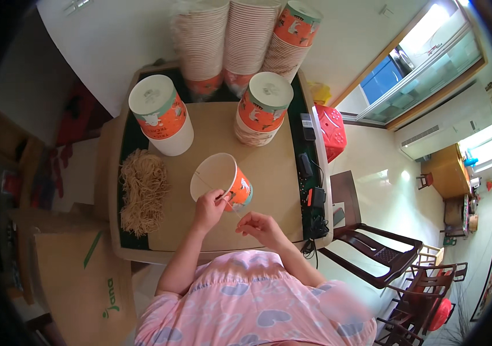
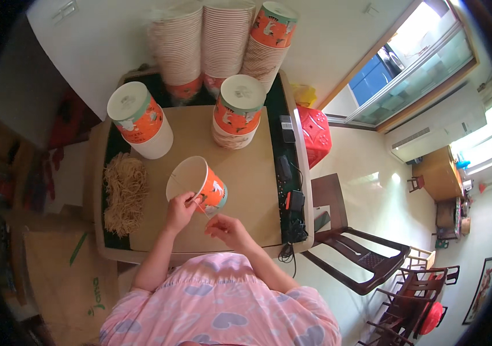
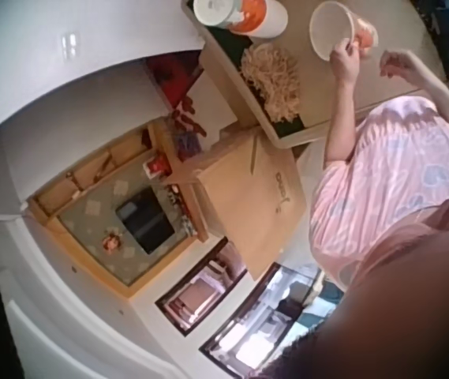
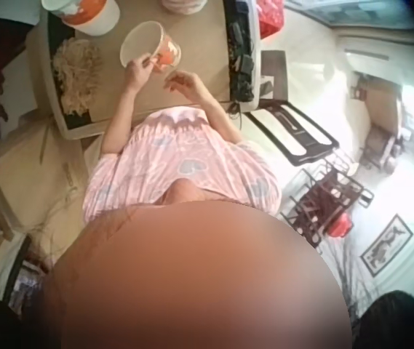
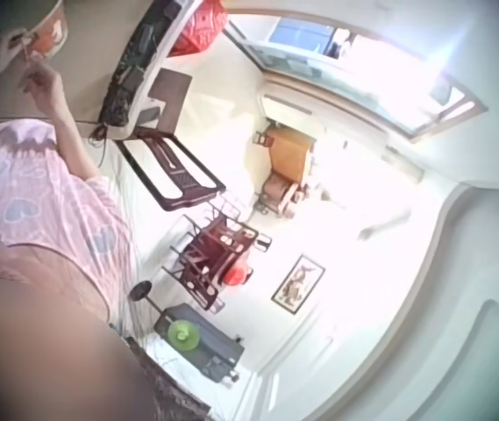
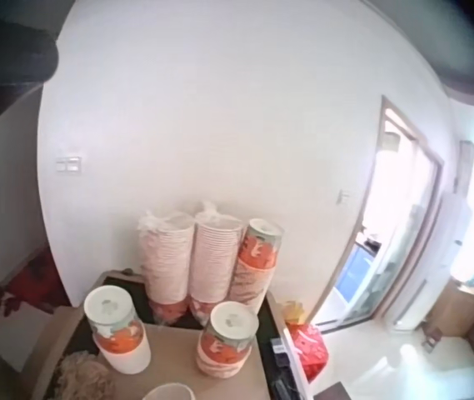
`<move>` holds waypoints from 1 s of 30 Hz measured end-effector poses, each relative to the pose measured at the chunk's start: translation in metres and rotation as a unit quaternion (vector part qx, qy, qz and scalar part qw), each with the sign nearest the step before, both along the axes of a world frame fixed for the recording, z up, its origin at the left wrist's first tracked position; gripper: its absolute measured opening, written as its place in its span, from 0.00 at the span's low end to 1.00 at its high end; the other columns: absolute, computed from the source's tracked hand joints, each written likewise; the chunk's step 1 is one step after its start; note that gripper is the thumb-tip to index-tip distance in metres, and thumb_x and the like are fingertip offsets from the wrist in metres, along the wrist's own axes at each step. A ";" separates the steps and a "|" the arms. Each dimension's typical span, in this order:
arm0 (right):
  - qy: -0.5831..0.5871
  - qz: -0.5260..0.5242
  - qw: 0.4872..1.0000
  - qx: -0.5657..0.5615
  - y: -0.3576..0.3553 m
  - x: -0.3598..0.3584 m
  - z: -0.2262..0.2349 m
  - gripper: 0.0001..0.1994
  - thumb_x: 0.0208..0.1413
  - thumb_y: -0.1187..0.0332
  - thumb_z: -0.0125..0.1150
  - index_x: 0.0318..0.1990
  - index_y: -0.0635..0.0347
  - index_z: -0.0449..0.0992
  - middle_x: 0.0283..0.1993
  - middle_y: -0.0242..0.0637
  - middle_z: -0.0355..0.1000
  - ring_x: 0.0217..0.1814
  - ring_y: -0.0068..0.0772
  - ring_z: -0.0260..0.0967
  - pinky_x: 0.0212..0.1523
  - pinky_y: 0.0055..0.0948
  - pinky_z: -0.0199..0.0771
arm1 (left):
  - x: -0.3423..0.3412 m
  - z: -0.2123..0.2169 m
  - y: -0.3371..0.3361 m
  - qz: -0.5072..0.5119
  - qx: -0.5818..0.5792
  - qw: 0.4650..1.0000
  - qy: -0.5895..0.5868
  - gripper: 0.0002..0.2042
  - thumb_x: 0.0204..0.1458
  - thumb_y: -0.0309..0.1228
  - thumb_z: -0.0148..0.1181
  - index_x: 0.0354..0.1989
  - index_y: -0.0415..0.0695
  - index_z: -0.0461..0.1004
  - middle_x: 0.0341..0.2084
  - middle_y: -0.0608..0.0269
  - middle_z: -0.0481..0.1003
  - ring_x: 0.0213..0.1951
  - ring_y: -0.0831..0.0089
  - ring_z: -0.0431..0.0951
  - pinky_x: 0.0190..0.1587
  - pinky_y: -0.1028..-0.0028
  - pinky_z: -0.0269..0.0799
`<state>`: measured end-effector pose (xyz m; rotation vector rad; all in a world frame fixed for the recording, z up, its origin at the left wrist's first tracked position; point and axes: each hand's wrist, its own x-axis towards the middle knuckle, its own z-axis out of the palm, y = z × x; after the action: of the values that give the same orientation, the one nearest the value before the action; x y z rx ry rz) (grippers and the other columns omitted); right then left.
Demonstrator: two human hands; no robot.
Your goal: Secure paper food containers with elastic bands and organize them on a table.
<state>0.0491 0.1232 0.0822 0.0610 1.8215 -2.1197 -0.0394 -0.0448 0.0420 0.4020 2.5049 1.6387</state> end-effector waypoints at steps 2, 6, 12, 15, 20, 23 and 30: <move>-0.013 0.016 1.000 0.009 -0.005 -0.002 -0.007 0.03 0.55 0.76 0.52 0.35 0.66 0.70 0.33 0.33 0.72 0.34 0.20 0.69 0.35 0.20 0.69 | 0.000 0.000 -0.004 0.010 -0.001 0.998 -0.057 0.06 0.48 0.27 0.57 0.32 0.39 0.74 0.20 0.54 0.74 0.25 0.66 0.76 0.28 0.71 0.69; 0.041 -0.095 0.991 0.084 -0.007 -0.018 -0.030 0.04 0.53 0.76 0.54 0.36 0.66 0.71 0.33 0.33 0.72 0.36 0.20 0.69 0.38 0.20 0.69 | 0.003 -0.006 -0.001 0.017 0.081 0.997 -0.008 0.07 0.47 0.26 0.58 0.34 0.39 0.73 0.21 0.54 0.74 0.25 0.67 0.76 0.29 0.71 0.69; 0.061 -0.171 0.982 0.041 -0.008 -0.037 -0.046 0.06 0.53 0.78 0.54 0.37 0.64 0.66 0.33 0.32 0.70 0.37 0.21 0.69 0.39 0.20 0.69 | 0.004 0.002 0.000 -0.037 0.013 0.999 -0.034 0.09 0.46 0.24 0.58 0.36 0.38 0.73 0.26 0.53 0.75 0.29 0.68 0.77 0.32 0.73 0.71; 0.051 -0.176 0.983 -0.006 -0.009 -0.039 -0.043 0.07 0.53 0.79 0.53 0.37 0.63 0.63 0.32 0.32 0.69 0.35 0.21 0.69 0.37 0.20 0.70 | 0.004 0.003 0.000 -0.043 0.007 0.999 -0.028 0.09 0.45 0.22 0.57 0.37 0.38 0.73 0.28 0.52 0.76 0.31 0.66 0.78 0.33 0.73 0.71; 0.033 -0.164 0.986 -0.020 -0.011 -0.040 -0.040 0.07 0.52 0.80 0.51 0.36 0.61 0.62 0.31 0.33 0.69 0.33 0.21 0.69 0.35 0.20 0.70 | 0.007 0.009 0.001 -0.061 0.040 0.996 -0.050 0.12 0.45 0.21 0.55 0.40 0.38 0.73 0.32 0.51 0.76 0.33 0.64 0.78 0.35 0.72 0.72; 0.005 -0.147 0.989 -0.023 -0.010 -0.040 -0.039 0.06 0.52 0.80 0.50 0.35 0.60 0.61 0.29 0.33 0.70 0.31 0.22 0.70 0.32 0.19 0.69 | 0.006 0.012 0.001 -0.068 0.026 0.997 -0.029 0.14 0.44 0.20 0.54 0.42 0.38 0.72 0.33 0.51 0.75 0.34 0.63 0.78 0.36 0.72 0.73; 0.022 -0.133 0.991 -0.002 -0.010 -0.041 -0.041 0.06 0.51 0.79 0.52 0.32 0.60 0.62 0.27 0.33 0.70 0.28 0.21 0.68 0.30 0.19 0.67 | 0.006 0.015 0.002 -0.076 0.018 0.997 -0.021 0.14 0.44 0.20 0.53 0.42 0.38 0.72 0.33 0.52 0.75 0.35 0.61 0.77 0.37 0.71 0.72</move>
<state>0.0083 0.1136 0.0412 0.2724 1.9269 -2.3183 -0.0332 -0.0424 0.0568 0.5415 2.3543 1.6201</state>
